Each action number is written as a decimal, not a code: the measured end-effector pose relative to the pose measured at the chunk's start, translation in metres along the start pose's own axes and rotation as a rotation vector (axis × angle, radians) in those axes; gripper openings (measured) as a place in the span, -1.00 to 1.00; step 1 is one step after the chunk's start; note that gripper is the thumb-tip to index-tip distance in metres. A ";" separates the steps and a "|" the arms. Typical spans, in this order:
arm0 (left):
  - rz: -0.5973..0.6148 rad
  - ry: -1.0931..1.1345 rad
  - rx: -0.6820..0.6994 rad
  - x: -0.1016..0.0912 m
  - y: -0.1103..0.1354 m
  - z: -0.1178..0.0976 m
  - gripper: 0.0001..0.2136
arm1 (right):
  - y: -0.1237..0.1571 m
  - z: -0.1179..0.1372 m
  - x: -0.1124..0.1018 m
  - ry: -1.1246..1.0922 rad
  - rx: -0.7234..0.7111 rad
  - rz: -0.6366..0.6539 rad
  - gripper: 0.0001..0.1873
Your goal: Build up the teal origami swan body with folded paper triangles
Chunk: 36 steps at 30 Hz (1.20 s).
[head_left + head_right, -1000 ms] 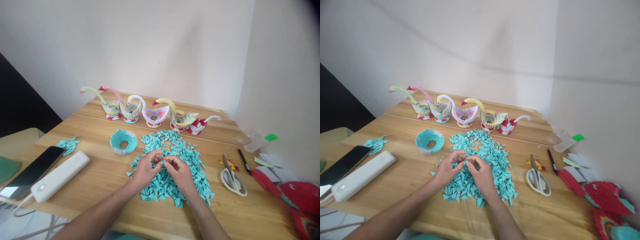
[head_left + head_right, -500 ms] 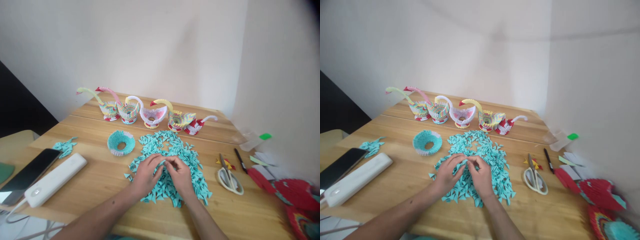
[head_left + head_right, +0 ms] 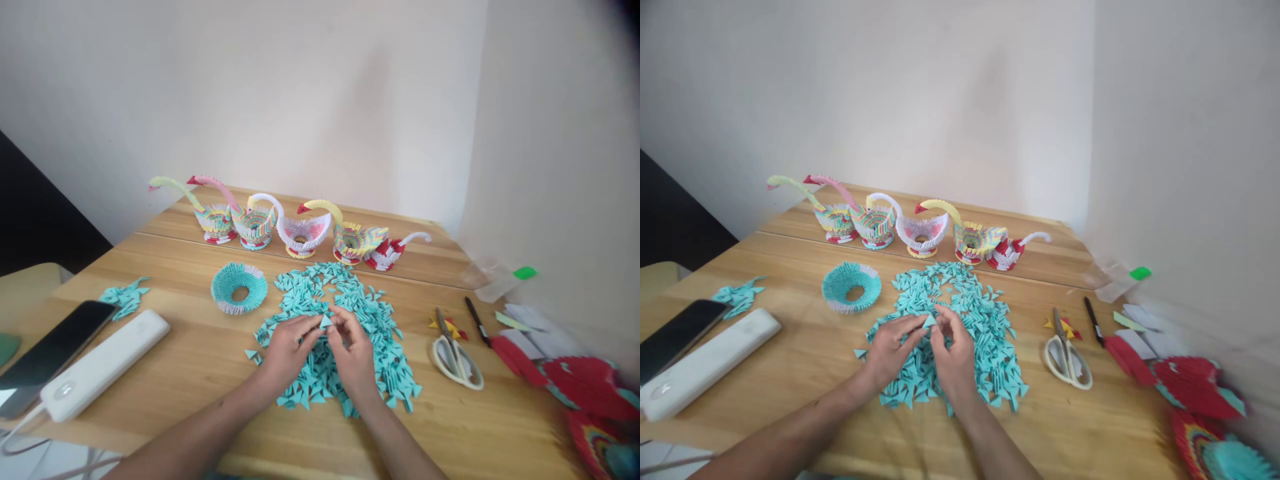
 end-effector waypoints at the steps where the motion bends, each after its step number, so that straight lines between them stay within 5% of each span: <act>1: 0.002 -0.004 0.009 0.000 0.000 0.000 -0.78 | 0.001 0.000 0.000 0.027 -0.026 0.016 -0.66; 6: 0.015 0.039 -0.032 -0.002 -0.002 -0.004 -0.78 | 0.003 0.003 0.003 0.106 -0.149 0.080 -0.69; 12: -0.021 0.295 -0.278 -0.007 -0.006 0.002 -0.84 | -0.002 0.004 -0.001 -0.065 0.041 0.159 -0.70; 20: 0.085 0.491 -0.385 -0.006 -0.010 0.006 -0.76 | -0.011 0.000 -0.008 -0.253 0.198 0.200 -0.75; 28: 0.012 0.204 -0.277 -0.012 -0.008 0.003 -0.85 | -0.010 0.002 -0.007 -0.107 0.078 0.182 -0.83; 36: 0.183 0.649 -0.465 -0.011 -0.014 0.004 -0.71 | -0.013 0.005 -0.009 -0.196 0.133 0.177 -0.80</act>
Point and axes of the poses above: each hand's wrist, its own y-axis away from the middle knuckle, its own x-axis out of the palm, z = x × y, the point moved 1 cm from there along -y, towards the middle knuckle, and after that the axes turned 2 degrees about y, right-handed, at the moved point
